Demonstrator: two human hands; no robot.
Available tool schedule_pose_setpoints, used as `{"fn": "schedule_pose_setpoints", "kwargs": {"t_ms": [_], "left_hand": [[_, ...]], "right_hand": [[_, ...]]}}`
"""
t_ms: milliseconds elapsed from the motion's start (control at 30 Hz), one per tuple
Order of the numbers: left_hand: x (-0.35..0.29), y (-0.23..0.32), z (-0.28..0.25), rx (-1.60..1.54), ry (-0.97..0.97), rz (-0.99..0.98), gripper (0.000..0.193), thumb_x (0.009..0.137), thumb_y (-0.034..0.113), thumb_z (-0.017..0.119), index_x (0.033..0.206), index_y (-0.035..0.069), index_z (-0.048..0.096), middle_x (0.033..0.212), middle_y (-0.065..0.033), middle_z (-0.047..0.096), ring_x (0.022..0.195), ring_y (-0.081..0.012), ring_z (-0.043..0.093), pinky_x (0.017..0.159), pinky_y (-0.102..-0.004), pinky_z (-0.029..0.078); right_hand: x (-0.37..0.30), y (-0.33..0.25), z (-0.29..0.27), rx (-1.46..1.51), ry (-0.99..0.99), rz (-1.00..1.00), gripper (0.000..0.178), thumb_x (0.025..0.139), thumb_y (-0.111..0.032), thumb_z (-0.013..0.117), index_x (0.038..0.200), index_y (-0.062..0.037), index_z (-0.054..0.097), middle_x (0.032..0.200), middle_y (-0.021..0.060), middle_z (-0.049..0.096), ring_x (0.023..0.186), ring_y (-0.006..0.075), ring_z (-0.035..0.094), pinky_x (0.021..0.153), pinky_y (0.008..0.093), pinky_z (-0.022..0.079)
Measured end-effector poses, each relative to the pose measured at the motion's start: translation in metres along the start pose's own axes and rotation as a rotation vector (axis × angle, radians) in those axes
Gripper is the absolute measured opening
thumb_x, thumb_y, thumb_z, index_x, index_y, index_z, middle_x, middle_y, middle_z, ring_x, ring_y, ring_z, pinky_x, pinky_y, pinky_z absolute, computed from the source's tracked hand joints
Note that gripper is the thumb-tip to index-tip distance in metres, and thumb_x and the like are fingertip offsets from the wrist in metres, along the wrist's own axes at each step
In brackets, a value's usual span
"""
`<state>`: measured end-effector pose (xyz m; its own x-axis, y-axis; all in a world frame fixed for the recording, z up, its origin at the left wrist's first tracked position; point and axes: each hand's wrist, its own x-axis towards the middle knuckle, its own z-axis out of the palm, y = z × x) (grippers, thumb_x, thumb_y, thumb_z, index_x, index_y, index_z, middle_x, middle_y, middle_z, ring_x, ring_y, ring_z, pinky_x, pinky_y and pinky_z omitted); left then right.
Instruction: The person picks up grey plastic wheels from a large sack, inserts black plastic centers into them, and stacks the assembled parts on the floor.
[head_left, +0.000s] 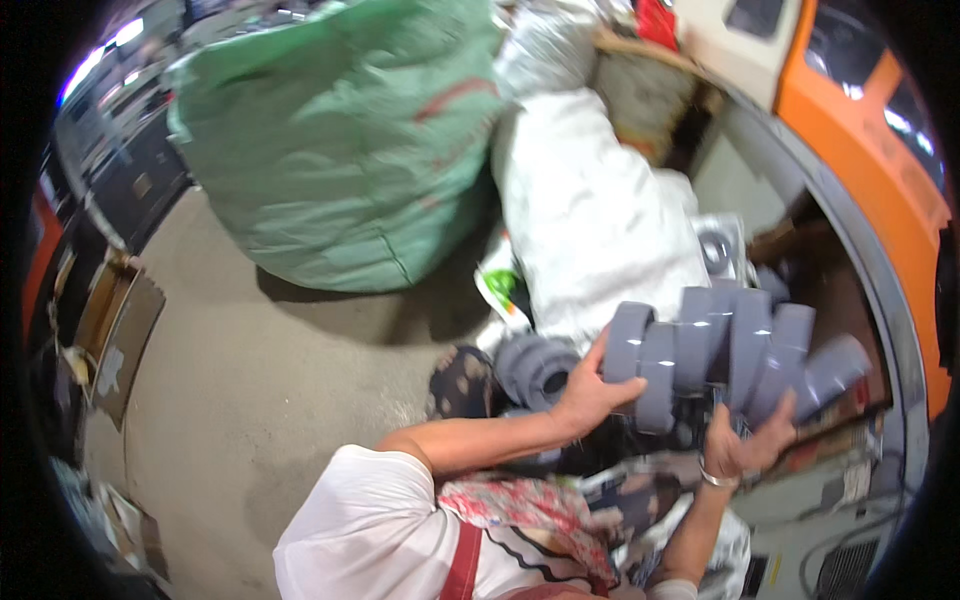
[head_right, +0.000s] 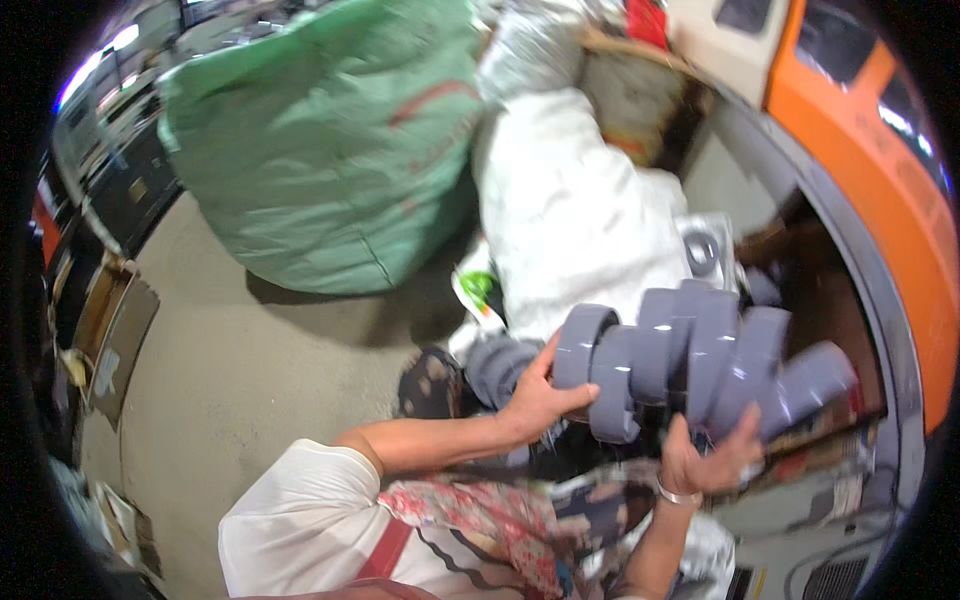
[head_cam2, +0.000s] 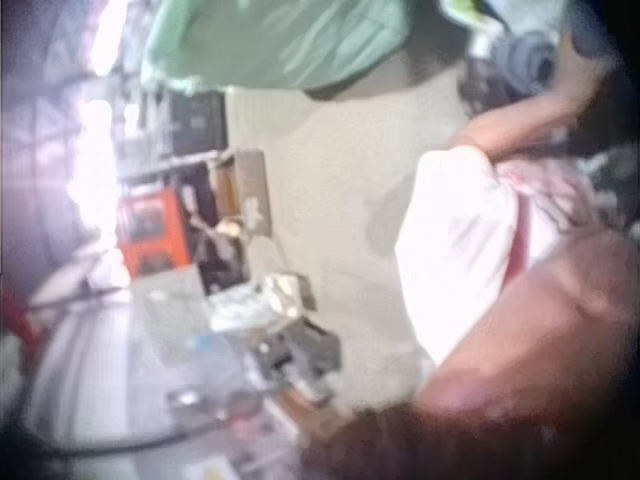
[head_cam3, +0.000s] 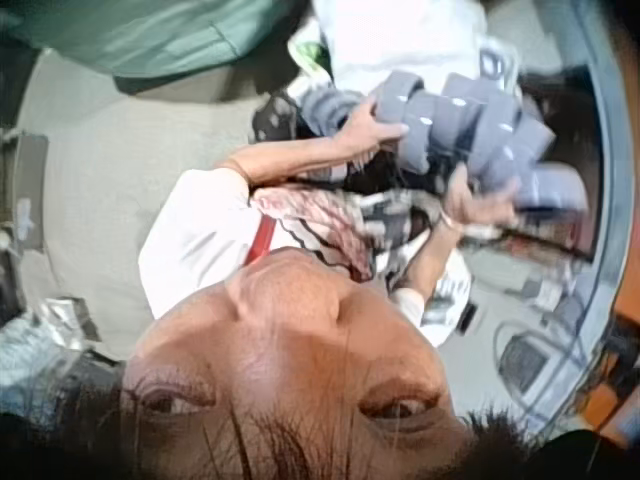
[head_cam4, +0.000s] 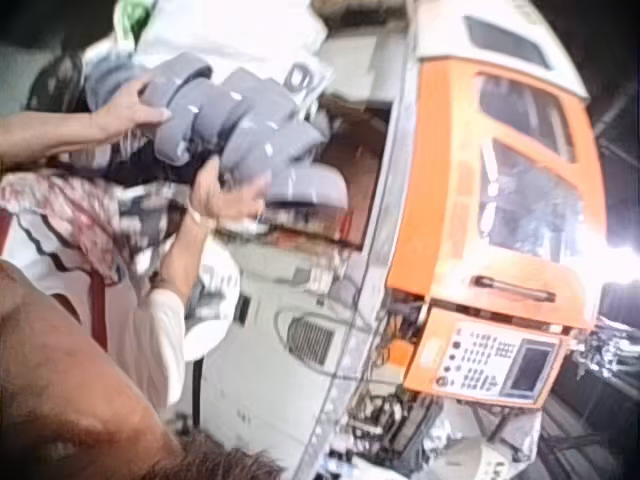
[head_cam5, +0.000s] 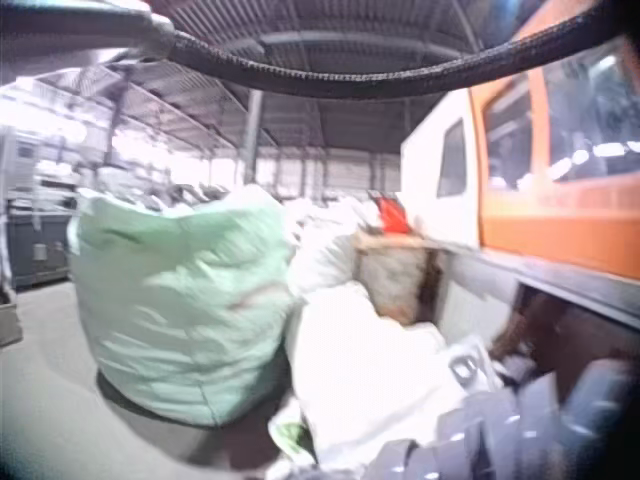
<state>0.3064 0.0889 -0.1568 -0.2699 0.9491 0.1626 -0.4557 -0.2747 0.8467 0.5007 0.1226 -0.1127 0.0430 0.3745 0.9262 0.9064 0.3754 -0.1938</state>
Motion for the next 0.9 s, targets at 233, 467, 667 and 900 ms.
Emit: {"fn": "schedule_pose_setpoints", "kwargs": {"t_ms": [233,467,667,900], "left_hand": [[0.050,0.269,-0.047,0.350,0.037,0.905,0.066,0.069,0.015,0.074,0.124,-0.003,0.040,0.106,-0.0109,0.055,0.092,-0.0170,0.058,0.076,-0.0288,0.049],[0.076,0.519,-0.164,1.136,0.661,1.352,0.056,0.076,0.036,0.066,0.112,-0.003,0.047,0.103,-0.0115,0.056,0.089,-0.0216,0.055,0.081,-0.0325,0.044],[0.076,0.366,-0.300,1.196,0.660,0.619,0.062,0.075,0.039,0.065,0.118,-0.004,0.049,0.116,-0.0218,0.053,0.107,-0.0261,0.053,0.090,-0.0338,0.041],[0.057,0.261,-0.294,1.187,0.445,0.344,0.067,0.078,0.036,0.063,0.128,-0.002,0.039,0.127,-0.0202,0.045,0.118,-0.0291,0.044,0.096,-0.0356,0.037]], "right_hand": [[0.191,-0.212,0.032,0.531,0.647,-0.488,0.070,0.066,-0.016,0.070,0.121,0.0011,0.031,0.113,0.0243,0.043,0.093,0.0361,0.055,0.081,0.0396,0.049],[0.345,-0.404,0.055,0.542,0.438,-0.713,0.042,0.076,-0.030,0.057,0.105,-0.0012,0.048,0.099,0.0201,0.054,0.087,0.0329,0.057,0.077,0.0411,0.048],[0.180,-0.323,0.209,0.398,-0.609,-0.871,0.035,0.076,-0.036,0.056,0.093,-0.0046,0.057,0.093,0.0176,0.061,0.090,0.0356,0.057,0.077,0.0433,0.046],[0.037,-0.201,0.172,0.311,-1.152,-0.463,0.034,0.073,-0.029,0.061,0.092,-0.0017,0.063,0.083,0.0189,0.063,0.081,0.0338,0.060,0.075,0.0392,0.048]]}}
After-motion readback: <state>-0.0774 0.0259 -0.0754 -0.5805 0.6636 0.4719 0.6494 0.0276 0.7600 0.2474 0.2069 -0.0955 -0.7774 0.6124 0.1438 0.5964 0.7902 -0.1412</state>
